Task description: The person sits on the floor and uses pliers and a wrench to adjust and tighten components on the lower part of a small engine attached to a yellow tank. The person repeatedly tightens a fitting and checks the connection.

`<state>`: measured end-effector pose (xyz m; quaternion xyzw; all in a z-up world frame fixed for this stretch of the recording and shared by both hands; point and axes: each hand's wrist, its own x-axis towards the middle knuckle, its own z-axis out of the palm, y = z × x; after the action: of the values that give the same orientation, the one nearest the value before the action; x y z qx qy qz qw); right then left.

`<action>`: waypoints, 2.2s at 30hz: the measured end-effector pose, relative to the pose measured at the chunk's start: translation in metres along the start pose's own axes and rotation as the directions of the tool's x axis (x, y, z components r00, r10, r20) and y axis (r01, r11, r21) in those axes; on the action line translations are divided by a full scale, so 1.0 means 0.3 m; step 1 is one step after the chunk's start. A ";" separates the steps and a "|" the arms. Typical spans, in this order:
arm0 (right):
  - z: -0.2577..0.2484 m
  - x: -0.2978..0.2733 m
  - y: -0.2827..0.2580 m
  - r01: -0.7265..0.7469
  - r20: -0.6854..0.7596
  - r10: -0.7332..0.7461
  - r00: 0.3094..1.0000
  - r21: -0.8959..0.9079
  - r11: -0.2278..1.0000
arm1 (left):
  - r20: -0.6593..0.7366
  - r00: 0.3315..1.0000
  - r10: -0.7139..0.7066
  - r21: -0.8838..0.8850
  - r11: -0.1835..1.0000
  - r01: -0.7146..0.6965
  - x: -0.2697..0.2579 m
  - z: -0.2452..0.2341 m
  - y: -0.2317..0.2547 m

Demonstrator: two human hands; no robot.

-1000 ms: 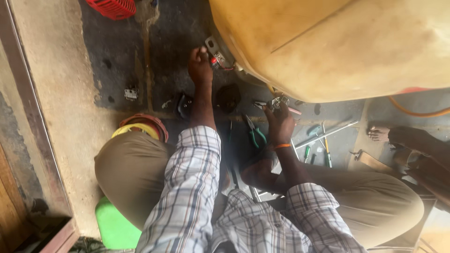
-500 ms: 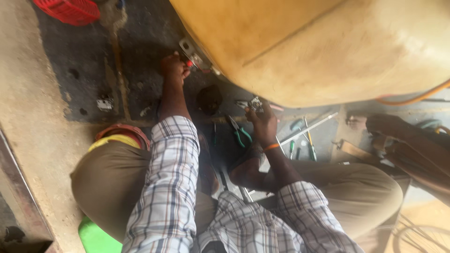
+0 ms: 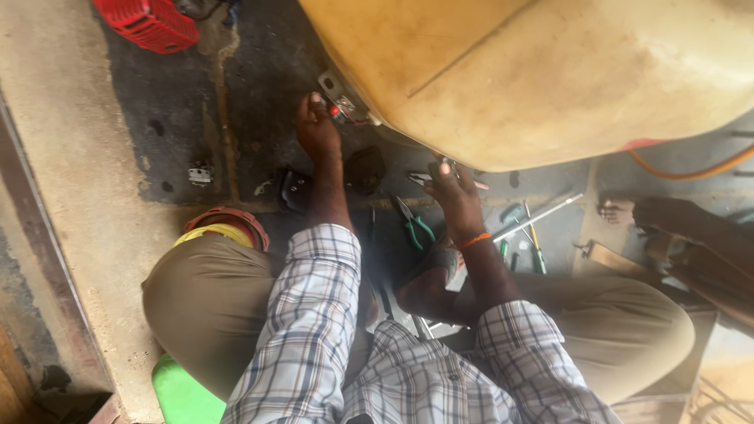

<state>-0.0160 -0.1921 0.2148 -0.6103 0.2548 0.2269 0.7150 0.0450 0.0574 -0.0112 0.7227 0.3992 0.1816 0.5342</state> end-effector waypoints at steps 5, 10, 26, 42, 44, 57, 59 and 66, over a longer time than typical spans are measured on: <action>-0.015 0.028 0.033 0.033 -0.002 -0.034 0.999 -0.151 0.988 | 0.254 0.708 -0.659 0.022 0.736 0.677 0.199 0.069 -0.144; -0.059 0.029 0.114 0.164 -0.003 -0.191 0.982 -0.499 0.851 | 0.427 0.378 -0.821 0.093 0.456 0.885 0.280 0.083 -0.330; -0.018 0.051 0.078 0.102 -0.016 -0.114 0.993 -0.336 0.936 | 0.510 0.510 -0.693 -0.086 0.549 0.831 0.196 -0.004 0.001; -0.003 0.054 0.042 0.168 0.016 -0.176 0.984 -0.392 0.905 | 0.113 0.993 0.019 -0.124 0.992 -0.005 0.058 0.016 -0.013; -0.013 0.038 0.051 0.076 -0.033 -0.100 0.994 -0.435 0.897 | 0.163 0.985 -0.056 -0.193 0.977 0.088 0.060 0.001 -0.080; -0.050 0.082 0.093 0.103 0.000 -0.123 0.992 -0.551 0.828 | 0.433 0.551 -0.713 0.000 0.611 0.791 0.217 0.021 -0.088; -0.056 0.078 0.121 0.146 0.009 -0.176 0.984 -0.602 0.785 | 0.516 0.571 -0.639 -0.060 0.637 0.768 0.181 -0.025 -0.069; -0.039 0.049 0.109 0.111 -0.013 -0.137 0.991 -0.513 0.851 | 0.349 0.886 -0.304 -0.220 0.893 0.393 0.097 -0.030 -0.053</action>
<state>-0.0264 -0.1985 0.1792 -0.7984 0.1632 0.2249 0.5342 0.0506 0.0872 -0.0272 0.5729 0.4059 0.0231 0.7117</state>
